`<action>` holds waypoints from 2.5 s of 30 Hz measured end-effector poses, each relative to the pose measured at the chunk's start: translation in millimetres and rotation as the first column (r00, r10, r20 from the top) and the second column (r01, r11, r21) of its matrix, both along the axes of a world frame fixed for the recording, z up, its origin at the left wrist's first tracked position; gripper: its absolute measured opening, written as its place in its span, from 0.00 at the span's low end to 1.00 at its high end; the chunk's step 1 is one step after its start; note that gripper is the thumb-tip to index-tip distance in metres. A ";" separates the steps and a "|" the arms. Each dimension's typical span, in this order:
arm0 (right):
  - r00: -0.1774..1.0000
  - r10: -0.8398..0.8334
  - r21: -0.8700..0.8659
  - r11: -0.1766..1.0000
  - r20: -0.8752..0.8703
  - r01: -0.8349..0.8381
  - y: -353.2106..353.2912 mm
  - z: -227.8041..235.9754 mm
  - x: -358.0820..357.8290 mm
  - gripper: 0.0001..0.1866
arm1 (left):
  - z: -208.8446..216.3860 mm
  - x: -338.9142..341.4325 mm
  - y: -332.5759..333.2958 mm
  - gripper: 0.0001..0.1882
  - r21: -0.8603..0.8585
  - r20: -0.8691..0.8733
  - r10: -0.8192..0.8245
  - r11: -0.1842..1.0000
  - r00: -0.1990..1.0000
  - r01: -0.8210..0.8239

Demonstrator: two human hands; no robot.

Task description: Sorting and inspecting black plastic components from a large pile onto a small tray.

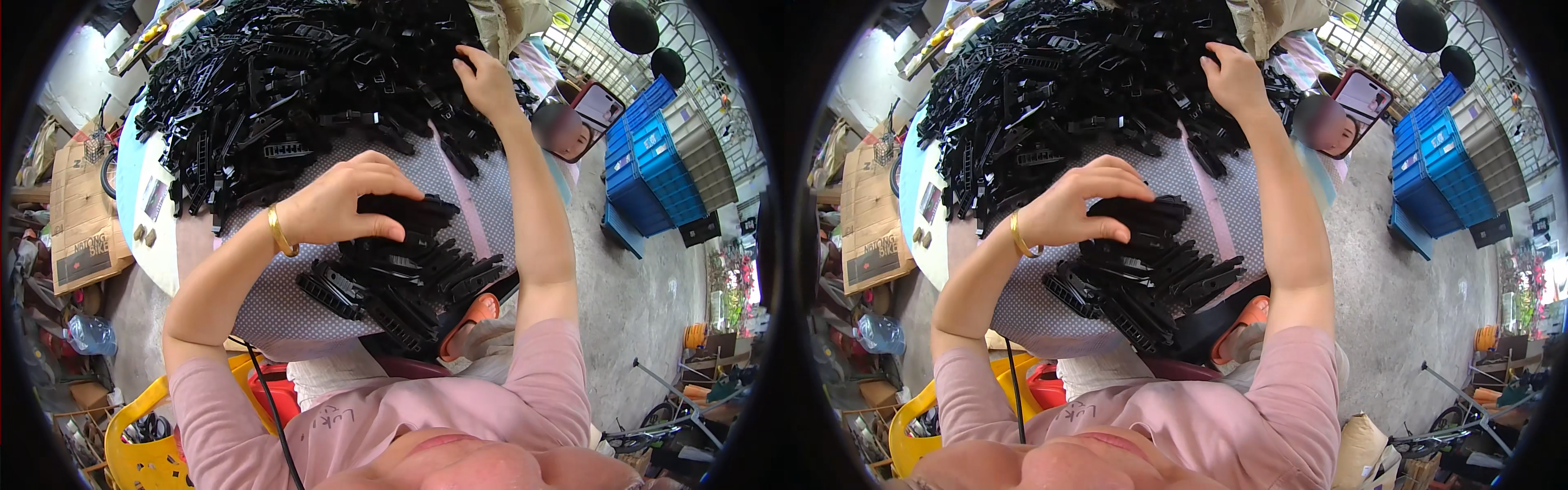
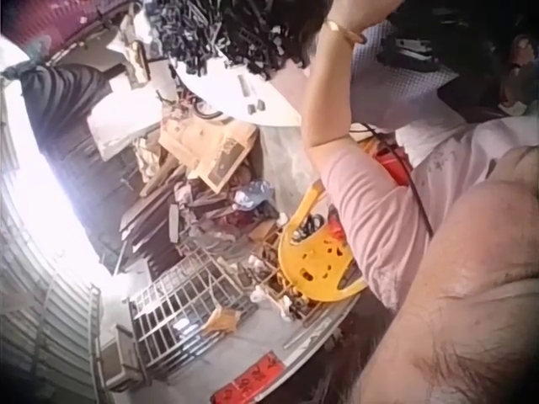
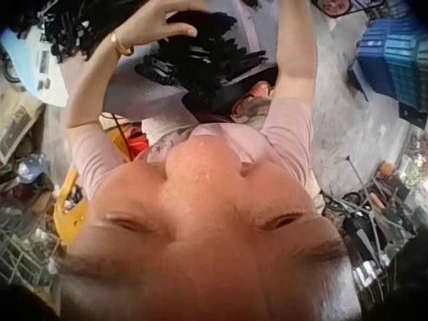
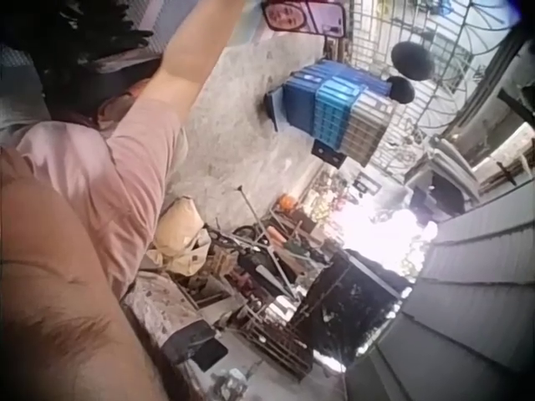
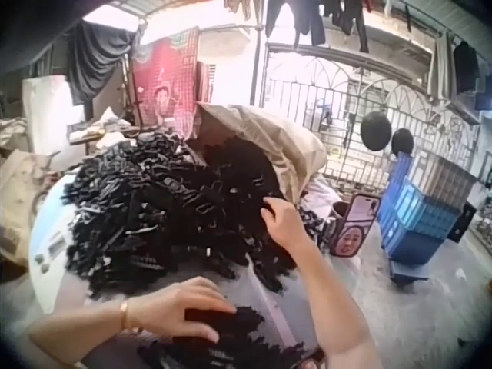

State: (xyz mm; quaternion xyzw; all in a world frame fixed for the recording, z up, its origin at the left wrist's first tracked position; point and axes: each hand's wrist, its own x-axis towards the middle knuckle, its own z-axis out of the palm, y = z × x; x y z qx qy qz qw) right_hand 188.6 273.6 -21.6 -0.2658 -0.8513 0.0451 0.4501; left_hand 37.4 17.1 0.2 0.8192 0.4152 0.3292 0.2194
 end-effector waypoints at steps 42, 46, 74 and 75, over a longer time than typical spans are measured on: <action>0.942 0.308 -0.079 0.944 -0.132 -0.320 -46.2 17.5 -48.9 0.17 | -40.7 -18.4 34.9 0.23 -0.061 0.235 0.456 0.888 0.858 -0.455; 0.852 0.365 -0.683 0.511 -0.376 -0.521 -95.5 22.8 -26.3 0.16 | -54.1 -28.3 35.5 0.24 -0.063 0.317 0.499 0.860 0.806 -0.507; 0.837 0.545 -0.205 0.826 0.052 -0.525 -116.1 11.6 -14.7 0.14 | -41.9 -26.8 29.5 0.33 -0.234 0.559 0.445 0.894 0.700 -0.382; 0.835 0.548 -0.189 0.825 0.039 -0.533 -119.1 10.7 -16.3 0.14 | -43.7 -28.2 30.1 0.33 -0.128 0.493 0.434 0.894 0.754 -0.430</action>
